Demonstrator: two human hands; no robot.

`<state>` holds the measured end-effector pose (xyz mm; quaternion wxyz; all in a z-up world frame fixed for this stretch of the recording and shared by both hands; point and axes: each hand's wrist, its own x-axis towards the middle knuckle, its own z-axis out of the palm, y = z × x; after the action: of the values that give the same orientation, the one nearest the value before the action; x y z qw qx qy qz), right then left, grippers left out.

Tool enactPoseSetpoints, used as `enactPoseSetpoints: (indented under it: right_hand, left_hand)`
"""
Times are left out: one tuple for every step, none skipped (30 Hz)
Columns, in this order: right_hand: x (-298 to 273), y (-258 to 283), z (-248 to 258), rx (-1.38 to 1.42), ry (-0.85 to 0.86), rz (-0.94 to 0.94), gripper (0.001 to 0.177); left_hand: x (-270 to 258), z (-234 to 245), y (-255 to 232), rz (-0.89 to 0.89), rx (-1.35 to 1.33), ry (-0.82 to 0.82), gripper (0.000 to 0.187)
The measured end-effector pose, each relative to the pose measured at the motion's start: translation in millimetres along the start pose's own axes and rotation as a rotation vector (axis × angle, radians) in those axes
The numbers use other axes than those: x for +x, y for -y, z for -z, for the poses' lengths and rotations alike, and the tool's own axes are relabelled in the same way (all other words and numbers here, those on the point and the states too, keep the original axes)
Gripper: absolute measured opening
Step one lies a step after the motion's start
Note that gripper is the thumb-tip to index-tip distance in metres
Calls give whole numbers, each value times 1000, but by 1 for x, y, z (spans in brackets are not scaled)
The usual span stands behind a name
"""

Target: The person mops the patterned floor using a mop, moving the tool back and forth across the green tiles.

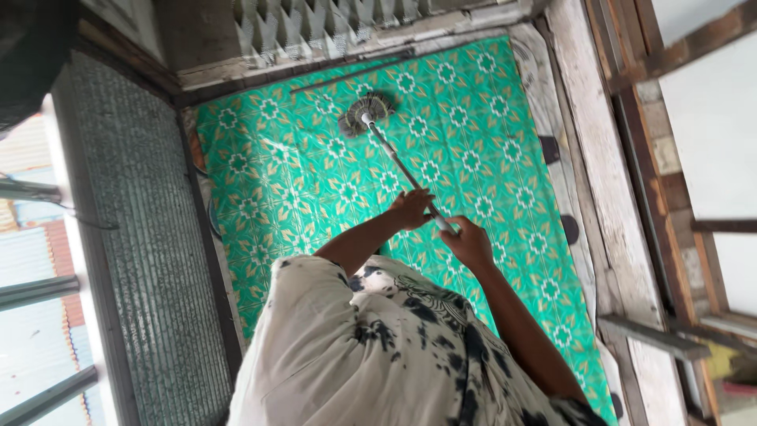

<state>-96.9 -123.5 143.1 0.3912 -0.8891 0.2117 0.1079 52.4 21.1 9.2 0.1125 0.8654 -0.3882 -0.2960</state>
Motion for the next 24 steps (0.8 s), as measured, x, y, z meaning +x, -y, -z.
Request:
enactPoseSetpoints:
  right_hand:
    - [15, 10, 0, 10, 30, 8, 51]
    - [27, 19, -1, -1, 47, 20, 50]
    - [37, 27, -2, -14, 64, 32, 50]
    - [43, 32, -2, -26, 81, 38, 50]
    - [46, 35, -4, -31, 93, 45, 50]
    - [46, 35, -5, -39, 101, 46, 51]
    - [46, 35, -5, -47, 109, 48, 52]
    - [40, 31, -4, -42, 114, 50, 52]
    - [33, 26, -2, -37, 119, 53, 52]
    - [22, 19, 0, -33, 124, 53, 52]
    - [10, 11, 3, -29, 126, 8, 51]
    - [-4, 1, 6, -24, 129, -39, 50]
    - [-19, -10, 9, -19, 131, -86, 49]
    - [-37, -22, 11, 0, 103, -75, 48]
    - [-57, -37, 16, 18, 74, -63, 47]
    - [-79, -53, 22, 35, 46, -51, 46]
    - [-101, -69, 29, 6, 40, -75, 43]
    - [-121, -84, 35, -20, 35, -97, 41]
    - [-143, -98, 42, -47, 31, -119, 39]
    - [-166, -110, 47, -6, 22, -128, 38]
    - [-190, -122, 53, 36, 12, -137, 38]
    - [-213, -134, 60, 45, 12, -157, 38]
    - [-231, -144, 66, 54, 12, -178, 39]
    - [-250, -153, 70, 64, 14, -201, 38]
  left_hand:
    - [-2, 9, 6, 19, -15, -15, 73]
    - [-4, 21, 14, 37, -23, -30, 72]
    - [-5, 31, 21, 55, -32, -45, 71]
    - [-8, 37, 24, 64, -43, -56, 70]
    - [-11, 40, 26, 72, -54, -68, 69]
    - [-13, 41, 26, 75, -67, -78, 69]
    - [-15, 40, 27, 72, -67, -82, 68]
    - [-17, 35, 25, 66, -70, -81, 67]
    - [-18, 29, 22, 59, -74, -80, 67]
    - [-18, 20, 16, 37, -52, -75, 66]
    - [-19, 10, 9, 15, -29, -70, 66]
    - [-20, -2, 0, -7, -8, -62, 66]
    - [-22, -13, -11, -28, 0, -37, 65]
    - [-23, -26, -24, -50, 7, -12, 64]
    - [-25, -39, -39, -71, 15, 13, 63]
    - [-29, -53, -56, -108, 32, 13, 58]
    - [-33, -66, -74, -144, 50, 12, 53]
    - [-39, -79, -92, -178, 68, 13, 47]
    - [-46, -93, -112, -202, 37, 46, 43]
    - [-56, -106, -131, -226, 9, 74, 39]
    - [-66, -118, -149, -250, -19, 102, 36]
    - [-75, -130, -168, -282, -47, 103, 34]
    - [-83, -139, -185, -315, -76, 103, 33]
    - [-91, -147, -198, -339, -95, 129, 33]
